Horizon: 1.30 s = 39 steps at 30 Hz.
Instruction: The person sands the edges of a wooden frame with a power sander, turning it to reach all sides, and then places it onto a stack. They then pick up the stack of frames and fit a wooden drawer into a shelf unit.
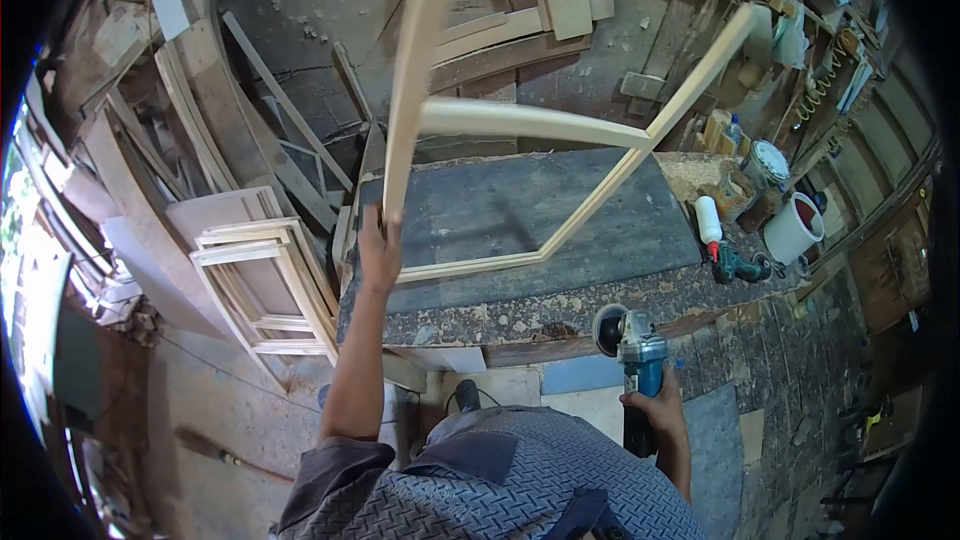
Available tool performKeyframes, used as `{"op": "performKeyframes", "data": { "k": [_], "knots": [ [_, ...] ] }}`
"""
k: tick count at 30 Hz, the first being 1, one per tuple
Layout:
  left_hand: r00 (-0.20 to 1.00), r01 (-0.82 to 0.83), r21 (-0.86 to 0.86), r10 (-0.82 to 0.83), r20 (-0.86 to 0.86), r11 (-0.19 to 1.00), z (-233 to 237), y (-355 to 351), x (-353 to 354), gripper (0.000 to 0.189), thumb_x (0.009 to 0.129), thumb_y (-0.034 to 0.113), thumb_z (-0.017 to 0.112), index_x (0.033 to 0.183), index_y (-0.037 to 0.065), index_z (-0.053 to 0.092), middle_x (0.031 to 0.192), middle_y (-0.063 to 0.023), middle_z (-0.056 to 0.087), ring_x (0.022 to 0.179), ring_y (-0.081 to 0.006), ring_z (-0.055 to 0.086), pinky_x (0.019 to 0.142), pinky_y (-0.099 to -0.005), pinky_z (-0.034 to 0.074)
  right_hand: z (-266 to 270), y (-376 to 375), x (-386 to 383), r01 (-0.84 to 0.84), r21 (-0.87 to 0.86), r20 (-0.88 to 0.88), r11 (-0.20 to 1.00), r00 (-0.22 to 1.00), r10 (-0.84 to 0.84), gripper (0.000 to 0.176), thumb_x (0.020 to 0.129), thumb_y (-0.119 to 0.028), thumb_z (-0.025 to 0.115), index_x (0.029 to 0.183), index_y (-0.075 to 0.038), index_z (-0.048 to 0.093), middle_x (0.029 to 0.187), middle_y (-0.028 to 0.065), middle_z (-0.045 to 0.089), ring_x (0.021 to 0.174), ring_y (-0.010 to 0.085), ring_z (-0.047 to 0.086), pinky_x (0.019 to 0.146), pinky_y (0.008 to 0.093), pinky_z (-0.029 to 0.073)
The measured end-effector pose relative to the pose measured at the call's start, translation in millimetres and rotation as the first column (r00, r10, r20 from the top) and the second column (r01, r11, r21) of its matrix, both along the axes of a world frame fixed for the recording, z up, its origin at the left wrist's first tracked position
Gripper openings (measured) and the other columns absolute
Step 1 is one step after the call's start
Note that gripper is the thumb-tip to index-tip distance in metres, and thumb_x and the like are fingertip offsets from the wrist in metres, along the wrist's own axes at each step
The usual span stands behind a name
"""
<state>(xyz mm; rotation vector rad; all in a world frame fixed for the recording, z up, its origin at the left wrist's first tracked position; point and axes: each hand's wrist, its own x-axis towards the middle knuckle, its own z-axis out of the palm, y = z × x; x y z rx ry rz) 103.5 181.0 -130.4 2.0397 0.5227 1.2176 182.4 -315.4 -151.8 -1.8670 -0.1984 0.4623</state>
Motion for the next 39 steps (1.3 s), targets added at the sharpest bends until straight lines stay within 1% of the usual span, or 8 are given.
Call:
{"op": "performKeyframes", "data": {
  "k": [4,8,15,18,21,27,35,39],
  "knots": [
    [0.974,0.047,0.116,-0.020,-0.225,0.992,120,-28,23,0.025,0.098,0.027,0.059,0.111,0.006,0.056,0.080,-0.0152,0.066,0.075,-0.0304,0.067,0.070,-0.0413,0.050,-8,0,-3,-0.013,0.043,-0.076,0.999,0.997,0.016,0.071,0.057,-0.013,0.082,0.121,-0.004,0.053,0.098,0.0084,0.061,0.087,0.0201,0.060,0.077,0.0352,0.051],
    [0.896,0.136,0.381,0.050,-0.441,0.914,166,-46,46,0.036,0.095,0.041,0.059,0.112,0.009,0.057,0.086,-0.0192,0.069,0.083,-0.0399,0.067,0.072,-0.0490,0.051,-4,7,-5,-0.025,-0.085,-0.011,0.996,1.000,0.024,0.072,0.057,-0.014,0.083,0.121,-0.003,0.052,0.099,0.0096,0.061,0.087,0.0219,0.060,0.077,0.0358,0.051],
    [0.730,0.353,0.371,-0.005,-0.683,0.859,132,-14,78,0.049,0.095,0.052,0.055,0.117,0.008,0.057,0.101,-0.0219,0.069,0.099,-0.0403,0.065,0.085,-0.0507,0.050,-41,32,14,-0.114,-0.089,0.037,0.990,0.992,0.117,0.077,0.056,-0.018,0.084,0.123,-0.001,0.051,0.101,0.0109,0.062,0.089,0.0230,0.061,0.079,0.0366,0.051],
    [0.618,0.372,0.118,-0.151,-0.771,0.921,133,11,85,0.065,0.095,0.064,0.046,0.121,0.006,0.060,0.111,-0.0260,0.067,0.107,-0.0428,0.063,0.094,-0.0478,0.047,-38,69,24,-0.209,-0.068,-0.056,0.976,0.977,0.205,0.080,0.057,-0.018,0.084,0.127,-0.002,0.050,0.103,0.0107,0.062,0.092,0.0215,0.060,0.081,0.0358,0.050],
    [0.577,0.401,0.109,-0.158,-0.801,0.909,137,33,75,0.060,0.097,0.058,0.047,0.103,0.000,0.061,0.104,-0.0268,0.067,0.100,-0.0422,0.063,0.089,-0.0467,0.047,-65,106,42,-0.277,-0.041,0.051,0.960,0.959,0.279,0.077,0.057,-0.017,0.084,0.126,-0.001,0.051,0.101,0.0105,0.063,0.089,0.0218,0.060,0.078,0.0347,0.051],
    [0.446,0.392,-0.019,-0.208,-0.871,0.920,144,75,29,0.068,0.098,0.063,0.039,0.115,0.002,0.066,0.107,-0.0270,0.067,0.103,-0.0377,0.065,0.090,-0.0442,0.047,-83,197,82,-0.365,-0.092,0.039,0.927,0.929,0.369,0.067,0.058,-0.013,0.081,0.119,-0.003,0.057,0.094,0.0075,0.065,0.085,0.0201,0.061,0.080,0.0355,0.050],
    [0.539,0.340,0.105,-0.102,-0.836,0.935,135,80,15,0.071,0.098,0.066,0.030,0.120,0.010,0.068,0.115,-0.0240,0.066,0.114,-0.0407,0.060,0.100,-0.0480,0.045,-129,303,107,-0.314,-0.387,0.151,0.867,0.906,0.396,0.077,0.056,-0.024,0.083,0.124,-0.002,0.055,0.106,0.0171,0.066,0.098,0.0319,0.064,0.087,0.0391,0.049],
    [0.583,0.332,0.157,-0.072,-0.810,0.930,129,86,16,0.069,0.099,0.064,0.030,0.119,0.010,0.067,0.110,-0.0223,0.069,0.110,-0.0404,0.062,0.098,-0.0491,0.046,-108,344,75,-0.389,-0.466,0.039,0.795,0.888,0.458,0.086,0.056,-0.029,0.083,0.130,-0.001,0.050,0.115,0.0231,0.064,0.108,0.0378,0.062,0.092,0.0411,0.048]
  ]
}}
